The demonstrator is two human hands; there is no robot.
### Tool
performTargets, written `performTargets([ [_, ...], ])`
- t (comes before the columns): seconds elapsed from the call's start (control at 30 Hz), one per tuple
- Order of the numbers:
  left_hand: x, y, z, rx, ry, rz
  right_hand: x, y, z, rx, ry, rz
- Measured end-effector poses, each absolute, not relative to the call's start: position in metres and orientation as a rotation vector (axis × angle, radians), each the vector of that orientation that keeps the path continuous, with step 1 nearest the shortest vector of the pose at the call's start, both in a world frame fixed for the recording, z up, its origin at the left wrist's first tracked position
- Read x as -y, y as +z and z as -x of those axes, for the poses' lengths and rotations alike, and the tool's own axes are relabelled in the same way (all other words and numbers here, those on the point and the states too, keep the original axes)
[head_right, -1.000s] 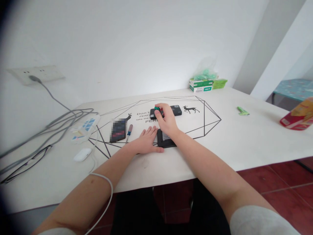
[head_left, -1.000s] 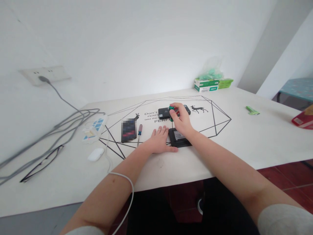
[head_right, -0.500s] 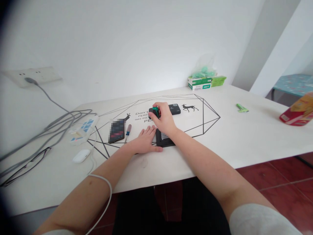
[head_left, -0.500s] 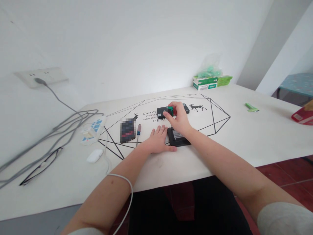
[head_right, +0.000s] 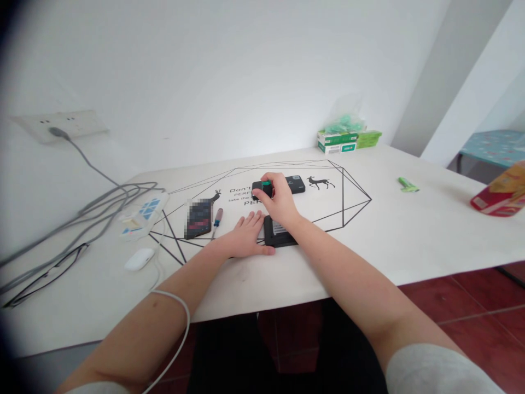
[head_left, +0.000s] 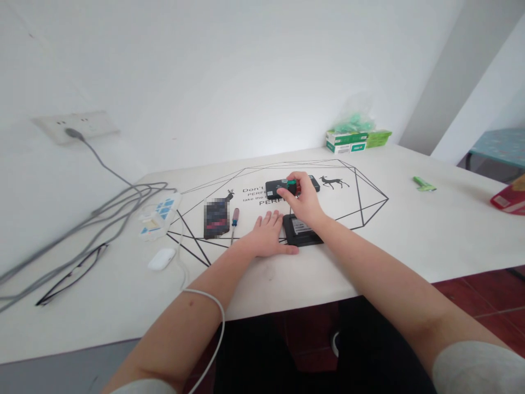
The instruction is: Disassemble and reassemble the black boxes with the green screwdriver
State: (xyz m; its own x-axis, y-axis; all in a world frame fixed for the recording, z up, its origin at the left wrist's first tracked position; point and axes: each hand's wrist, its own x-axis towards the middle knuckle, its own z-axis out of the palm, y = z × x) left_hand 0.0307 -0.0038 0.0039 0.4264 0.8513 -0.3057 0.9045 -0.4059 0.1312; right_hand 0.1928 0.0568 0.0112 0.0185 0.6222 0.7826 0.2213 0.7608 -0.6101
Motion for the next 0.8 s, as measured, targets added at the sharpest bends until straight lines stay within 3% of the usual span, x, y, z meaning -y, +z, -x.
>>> performTargets([
  [0.8,0.0034,0.0038,-0.03,-1.529,-0.29,-2.412,-0.053,0.0128,-0.1916,1.605,0.364,0.647],
])
